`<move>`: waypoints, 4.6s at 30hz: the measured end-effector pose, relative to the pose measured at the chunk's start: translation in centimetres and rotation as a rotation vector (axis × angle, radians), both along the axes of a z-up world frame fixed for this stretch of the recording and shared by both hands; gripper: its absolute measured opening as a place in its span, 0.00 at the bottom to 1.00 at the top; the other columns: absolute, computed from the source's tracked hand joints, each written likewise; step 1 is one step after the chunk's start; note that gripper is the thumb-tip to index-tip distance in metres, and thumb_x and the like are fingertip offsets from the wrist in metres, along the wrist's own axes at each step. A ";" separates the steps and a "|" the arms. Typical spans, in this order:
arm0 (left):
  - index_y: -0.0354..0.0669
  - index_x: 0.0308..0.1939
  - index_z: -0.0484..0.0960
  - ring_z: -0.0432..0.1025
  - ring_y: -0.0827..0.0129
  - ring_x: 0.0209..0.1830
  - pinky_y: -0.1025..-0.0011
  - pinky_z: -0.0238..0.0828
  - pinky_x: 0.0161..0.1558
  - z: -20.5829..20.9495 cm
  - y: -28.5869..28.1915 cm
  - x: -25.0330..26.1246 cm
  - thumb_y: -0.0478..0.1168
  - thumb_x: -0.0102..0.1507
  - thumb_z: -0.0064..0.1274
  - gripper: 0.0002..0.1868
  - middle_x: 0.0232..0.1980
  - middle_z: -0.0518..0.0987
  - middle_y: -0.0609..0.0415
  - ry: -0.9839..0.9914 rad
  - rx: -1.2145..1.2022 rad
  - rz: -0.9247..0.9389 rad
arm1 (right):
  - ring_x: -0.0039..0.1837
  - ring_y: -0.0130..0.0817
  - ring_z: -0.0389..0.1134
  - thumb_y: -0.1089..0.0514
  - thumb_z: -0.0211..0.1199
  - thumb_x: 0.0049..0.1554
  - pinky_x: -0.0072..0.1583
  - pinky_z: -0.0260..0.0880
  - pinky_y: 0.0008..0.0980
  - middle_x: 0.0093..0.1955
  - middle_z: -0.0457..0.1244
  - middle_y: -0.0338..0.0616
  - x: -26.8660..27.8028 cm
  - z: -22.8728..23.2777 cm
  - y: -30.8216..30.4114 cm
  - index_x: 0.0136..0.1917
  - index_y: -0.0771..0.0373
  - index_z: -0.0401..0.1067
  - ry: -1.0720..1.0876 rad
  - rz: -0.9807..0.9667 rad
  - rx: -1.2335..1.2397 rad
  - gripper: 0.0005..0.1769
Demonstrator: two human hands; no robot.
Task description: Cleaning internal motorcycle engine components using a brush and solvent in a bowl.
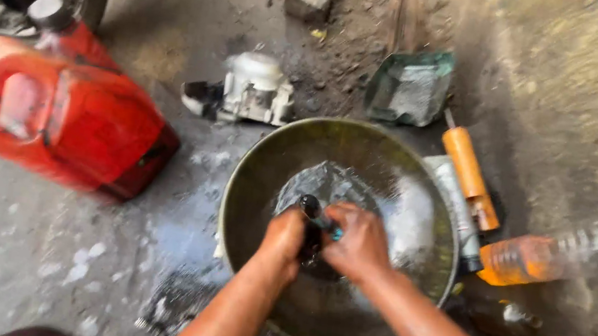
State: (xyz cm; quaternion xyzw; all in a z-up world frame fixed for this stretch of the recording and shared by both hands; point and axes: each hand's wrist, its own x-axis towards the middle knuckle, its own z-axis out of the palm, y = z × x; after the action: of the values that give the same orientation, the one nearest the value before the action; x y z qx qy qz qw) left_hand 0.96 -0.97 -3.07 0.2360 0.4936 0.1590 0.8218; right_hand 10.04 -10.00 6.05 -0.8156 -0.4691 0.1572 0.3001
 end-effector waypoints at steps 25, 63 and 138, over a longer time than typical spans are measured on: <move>0.37 0.44 0.80 0.74 0.56 0.32 0.56 0.73 0.36 -2.6 0.1 1.0 0.40 0.65 0.42 0.13 0.35 0.78 0.47 0.066 -0.012 -0.448 | 0.44 0.44 0.70 0.68 0.65 0.45 0.45 0.71 0.37 0.42 0.65 0.50 -1.3 -1.9 -2.3 0.43 0.67 0.73 -0.140 0.328 0.244 0.09; 0.42 0.57 0.82 0.74 0.72 0.53 0.71 0.65 0.56 5.3 -1.3 0.4 0.39 0.63 0.42 0.21 0.54 0.83 0.54 -0.177 0.615 -0.187 | 0.39 0.35 0.65 0.74 0.60 0.55 0.39 0.63 0.35 0.39 0.65 0.48 -0.1 -2.7 0.6 0.44 0.63 0.69 0.907 -0.446 0.682 0.09; 0.40 0.51 0.84 0.74 0.66 0.54 0.70 0.67 0.58 2.5 -1.5 0.0 0.36 0.64 0.45 0.16 0.52 0.83 0.51 -0.113 0.123 0.108 | 0.43 0.35 0.76 0.62 0.65 0.50 0.47 0.74 0.35 0.38 0.73 0.46 1.5 -5.5 0.7 0.41 0.64 0.78 0.117 -0.214 0.310 0.05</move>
State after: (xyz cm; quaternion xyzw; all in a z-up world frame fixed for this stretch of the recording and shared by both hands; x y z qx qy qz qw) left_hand 0.99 -2.45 -0.55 0.2497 0.4478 0.2460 0.8226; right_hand 11.52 -9.33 0.53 -0.7945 -0.3798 0.0976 0.4638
